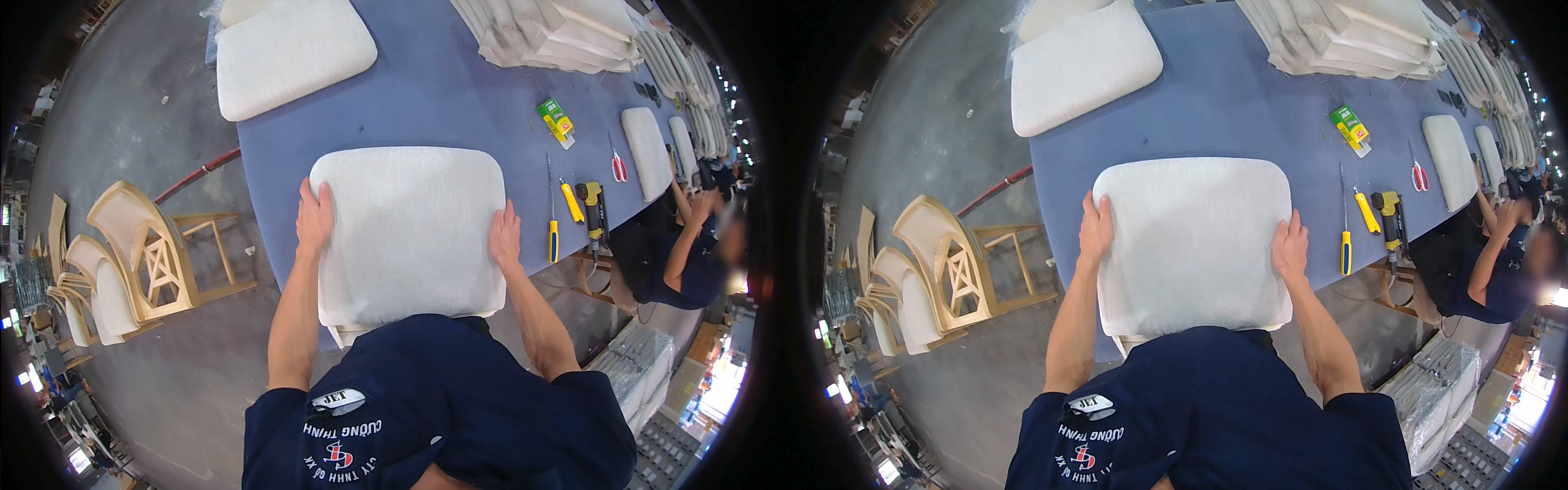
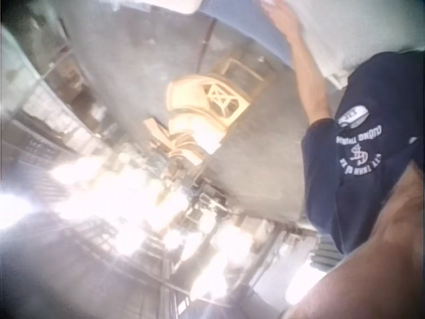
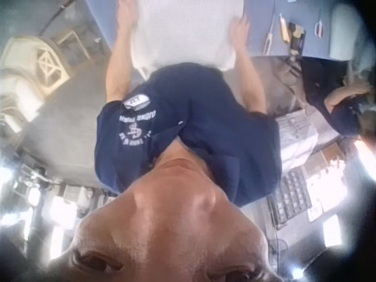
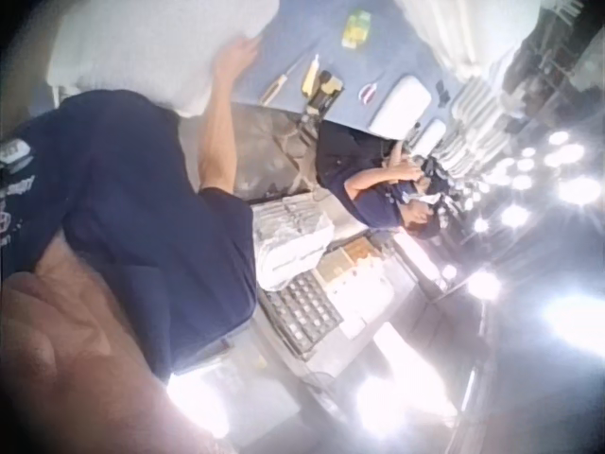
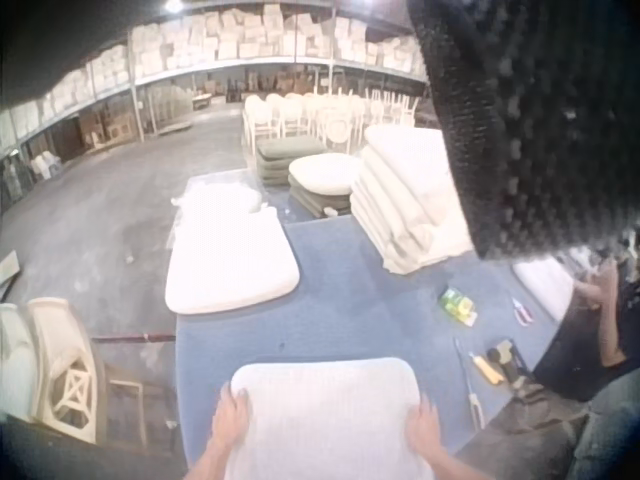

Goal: The person handles white foam cushions, smoothing and adjusting them on a workbench. They use a staple gun to secure fabric to the cushions and place finished cushions on a stack.

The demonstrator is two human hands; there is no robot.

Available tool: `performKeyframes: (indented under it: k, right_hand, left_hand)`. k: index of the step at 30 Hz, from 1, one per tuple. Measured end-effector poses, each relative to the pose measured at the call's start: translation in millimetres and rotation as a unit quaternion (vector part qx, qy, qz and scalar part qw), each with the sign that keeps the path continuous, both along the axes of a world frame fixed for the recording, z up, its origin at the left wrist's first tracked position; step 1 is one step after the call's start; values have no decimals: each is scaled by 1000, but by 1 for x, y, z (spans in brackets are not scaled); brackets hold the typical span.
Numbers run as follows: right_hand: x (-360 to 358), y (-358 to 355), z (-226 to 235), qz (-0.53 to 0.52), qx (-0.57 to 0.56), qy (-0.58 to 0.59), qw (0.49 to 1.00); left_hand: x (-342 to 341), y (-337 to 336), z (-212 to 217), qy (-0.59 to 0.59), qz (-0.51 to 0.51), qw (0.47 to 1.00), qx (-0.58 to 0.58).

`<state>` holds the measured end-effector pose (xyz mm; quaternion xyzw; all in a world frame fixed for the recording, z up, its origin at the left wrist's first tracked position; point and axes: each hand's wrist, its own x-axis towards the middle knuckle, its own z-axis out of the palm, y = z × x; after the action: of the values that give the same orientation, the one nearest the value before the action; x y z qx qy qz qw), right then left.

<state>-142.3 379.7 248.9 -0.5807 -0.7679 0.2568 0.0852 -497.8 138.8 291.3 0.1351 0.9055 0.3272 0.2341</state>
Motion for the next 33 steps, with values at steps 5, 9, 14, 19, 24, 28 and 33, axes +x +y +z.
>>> performKeyframes:
  k: [5,9,14,19,24,28,33]
  right_hand:
    - [23,-36,11,-30,-39,25,998]
    - [51,-58,2,-23,-44,36,998]
    - [54,-56,10,-20,-76,66,995]
    - [56,-57,7,-19,-64,91,994]
    - [57,-56,3,-24,-60,106,992]
    - [59,-57,1,-28,-59,107,992]
    - [60,-58,-1,-20,-51,120,991]
  left_hand:
    - [56,-56,2,-36,23,999,-1]
    - [94,-93,7,-42,30,998,-37]
    - [102,-98,10,-32,40,997,-52]
    - [103,-100,7,-18,41,998,-40]
    - [104,-101,5,-16,41,998,-32]
    - [104,-103,3,-16,34,999,-23]
    - [100,-109,-6,-18,36,999,-18]
